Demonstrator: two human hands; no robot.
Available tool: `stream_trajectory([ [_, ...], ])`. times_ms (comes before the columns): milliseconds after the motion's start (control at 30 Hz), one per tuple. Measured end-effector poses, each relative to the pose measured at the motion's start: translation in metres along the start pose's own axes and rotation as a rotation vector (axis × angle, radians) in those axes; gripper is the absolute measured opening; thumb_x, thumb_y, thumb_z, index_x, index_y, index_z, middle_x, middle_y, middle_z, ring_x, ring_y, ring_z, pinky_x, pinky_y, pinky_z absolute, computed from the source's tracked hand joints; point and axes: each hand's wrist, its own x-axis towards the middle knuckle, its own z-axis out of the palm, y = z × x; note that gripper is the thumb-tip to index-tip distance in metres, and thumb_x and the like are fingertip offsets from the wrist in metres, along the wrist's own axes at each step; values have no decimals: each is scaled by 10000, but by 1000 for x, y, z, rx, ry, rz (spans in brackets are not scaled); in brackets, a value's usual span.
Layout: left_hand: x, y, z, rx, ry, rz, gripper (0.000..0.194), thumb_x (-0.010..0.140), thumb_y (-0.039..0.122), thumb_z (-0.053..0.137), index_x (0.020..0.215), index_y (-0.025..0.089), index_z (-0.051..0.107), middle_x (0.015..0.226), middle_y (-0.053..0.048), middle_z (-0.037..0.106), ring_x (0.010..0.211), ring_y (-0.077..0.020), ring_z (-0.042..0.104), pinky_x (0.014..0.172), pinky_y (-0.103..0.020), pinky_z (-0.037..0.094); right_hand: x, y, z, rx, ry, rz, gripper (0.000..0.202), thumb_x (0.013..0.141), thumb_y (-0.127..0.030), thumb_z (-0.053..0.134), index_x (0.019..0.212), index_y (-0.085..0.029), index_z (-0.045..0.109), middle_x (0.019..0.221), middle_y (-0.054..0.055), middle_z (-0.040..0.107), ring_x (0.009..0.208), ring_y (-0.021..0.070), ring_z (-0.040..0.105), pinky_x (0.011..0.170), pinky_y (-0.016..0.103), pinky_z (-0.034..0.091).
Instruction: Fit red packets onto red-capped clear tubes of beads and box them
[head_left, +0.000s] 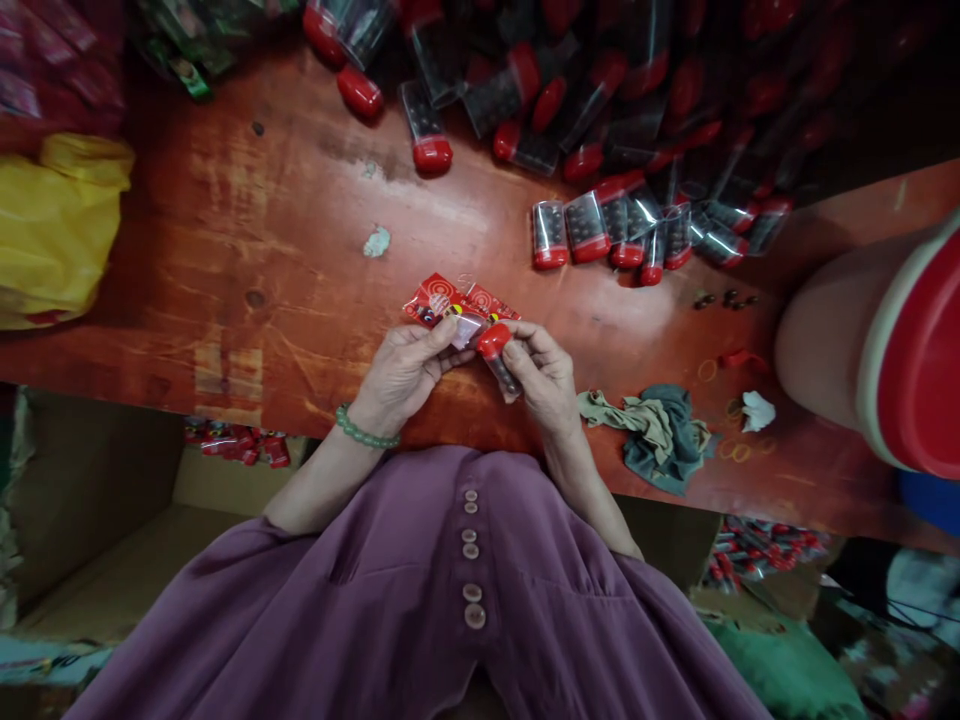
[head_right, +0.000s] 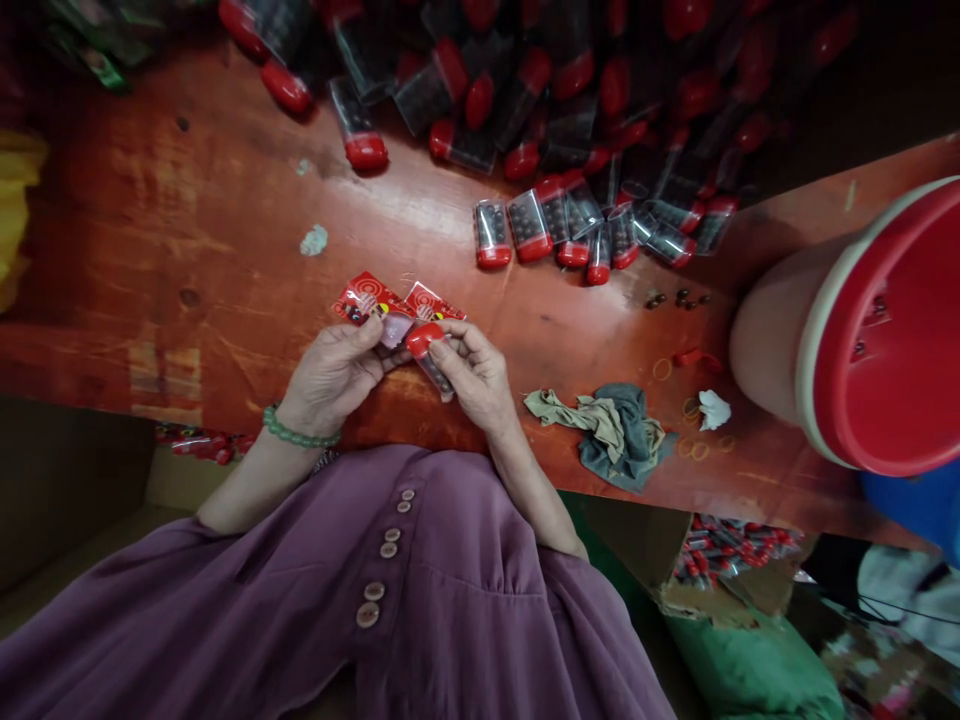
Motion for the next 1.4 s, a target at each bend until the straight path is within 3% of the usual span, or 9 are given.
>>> stream_trajectory([
  [167,-2,-6,7,-20,19,46,310,586,409,902,595,168,706,710,-4,734,723,-134,689,817,-317,579,-4,3,13,-19,168,-53,389,846,-556,666,1040,-232,572,647,-74,542,434,51,422,379,187,387],
  [367,-1,-11,13,29,-22,46,318,625,449,873,652,162,737,752,-48,760,801,-180,721,844,-339,574,-8,8,19,-64,214,-75,364,863,-524,648,1076,-239,569,711,-51,593,495,70,481,444,206,443],
  [500,0,-12,12,59,-42,58,327,627,463,870,681,163,750,753,-50,760,824,-191,726,833,-330,572,-7,11,15,-212,241,-177,327,855,-450,670,1088,-230,603,783,-25,626,601,96,545,573,250,509],
  [600,1,-11,9,60,-32,45,333,610,460,880,628,163,730,691,-30,741,738,-165,711,797,-313,573,-5,11,13,-273,225,-226,299,846,-403,679,1078,-219,633,865,2,665,660,109,579,645,277,534],
  [700,1,-9,6,65,-15,23,349,576,453,898,585,163,704,669,-21,731,677,-144,691,751,-297,575,-2,10,11,-287,202,-203,303,827,-406,694,1063,-221,656,825,-6,660,627,107,563,615,273,526],
  [900,2,-9,11,87,-58,60,296,645,403,868,802,178,757,817,-39,765,827,-203,726,822,-330,575,-1,15,7,-274,120,-167,405,802,-404,746,1161,-246,643,692,-59,530,528,80,444,511,231,437],
  [1100,3,-9,13,128,-33,59,275,642,412,865,711,172,748,749,-21,741,794,-186,704,813,-301,553,0,16,3,-307,30,-187,500,809,-407,750,1262,-260,598,665,-76,479,508,74,413,480,218,396],
  [1300,3,-7,6,218,-114,72,237,668,388,851,761,186,769,800,-18,760,739,-150,684,777,-267,538,3,8,-2,-180,-78,-102,492,798,-449,749,1238,-273,617,637,-82,453,488,74,416,460,214,412],
  [1400,4,-6,6,266,-153,66,245,679,399,843,772,183,777,780,-28,762,725,-152,687,772,-272,538,4,9,0,-204,-41,-113,469,784,-451,760,1200,-271,639,684,-57,532,512,80,436,482,226,438],
])
